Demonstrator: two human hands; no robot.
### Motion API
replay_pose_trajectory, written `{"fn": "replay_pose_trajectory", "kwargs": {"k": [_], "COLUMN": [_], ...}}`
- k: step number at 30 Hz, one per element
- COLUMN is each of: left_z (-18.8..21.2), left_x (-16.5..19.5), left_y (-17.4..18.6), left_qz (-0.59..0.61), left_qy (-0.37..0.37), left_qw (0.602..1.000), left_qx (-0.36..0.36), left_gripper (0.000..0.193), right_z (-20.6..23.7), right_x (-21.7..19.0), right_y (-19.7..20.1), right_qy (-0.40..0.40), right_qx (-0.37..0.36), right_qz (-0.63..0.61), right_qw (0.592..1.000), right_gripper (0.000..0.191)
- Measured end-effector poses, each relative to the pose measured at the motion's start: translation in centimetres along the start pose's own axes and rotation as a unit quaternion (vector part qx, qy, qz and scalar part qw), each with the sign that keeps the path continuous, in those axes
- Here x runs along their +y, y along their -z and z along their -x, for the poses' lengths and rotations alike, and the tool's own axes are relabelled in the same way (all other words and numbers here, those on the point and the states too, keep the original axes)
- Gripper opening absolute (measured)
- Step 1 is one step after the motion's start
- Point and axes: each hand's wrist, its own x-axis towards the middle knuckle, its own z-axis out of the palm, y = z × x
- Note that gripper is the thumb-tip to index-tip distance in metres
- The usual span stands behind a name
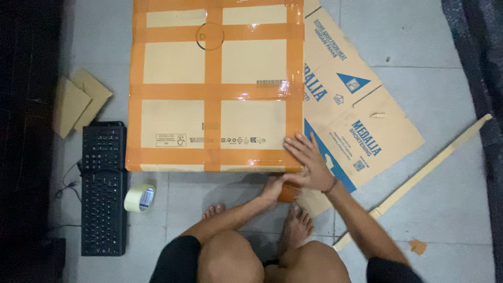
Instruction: The person sits on the floor and seals a cardboard box by wrapping orange packing tape around it. They pull tape from the roll, press it along the box edges and flaps, rotate the box to tape different sides, and cut the tape using a utility knife.
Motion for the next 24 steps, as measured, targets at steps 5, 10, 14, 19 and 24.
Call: {"fn": "replay_pose_trajectory", "kwargs": {"k": [5,10,14,19,24], "left_z": [0.0,0.0,-0.6,-2.3,-3.0], "left_x": [0.3,2.1,2.7,1.6,0.6], "left_y": [0.3,-0.1,-0.1,0.4,0.0], "left_qz": [0.074,0.106,0.094,0.131,0.134], "left_qy": [0.059,0.106,0.164,0.267,0.228], "left_qw": [0.996,0.988,0.978,0.953,0.964], "left_qx": [0.003,-0.032,-0.086,-0.063,-0.041], "left_gripper": [0.039,0.04,0.04,0.047,0.048], "right_z": [2.6,1.2,4.2,14.9,21.8], "right_x": [2.2,3.0,1.9,0.3,-0.2], "right_y": [-1.9,-1.7,-1.1,0.4,-1.5], "right_qy": [0.039,0.049,-0.102,-0.306,-0.374], "right_qx": [0.101,0.097,0.169,0.114,0.073], "right_qz": [0.015,0.077,-0.199,0.119,0.152], "right_qw": [0.994,0.991,0.96,0.938,0.912], "right_gripper": [0.083,0.083,0.104,0.077,0.035]}}
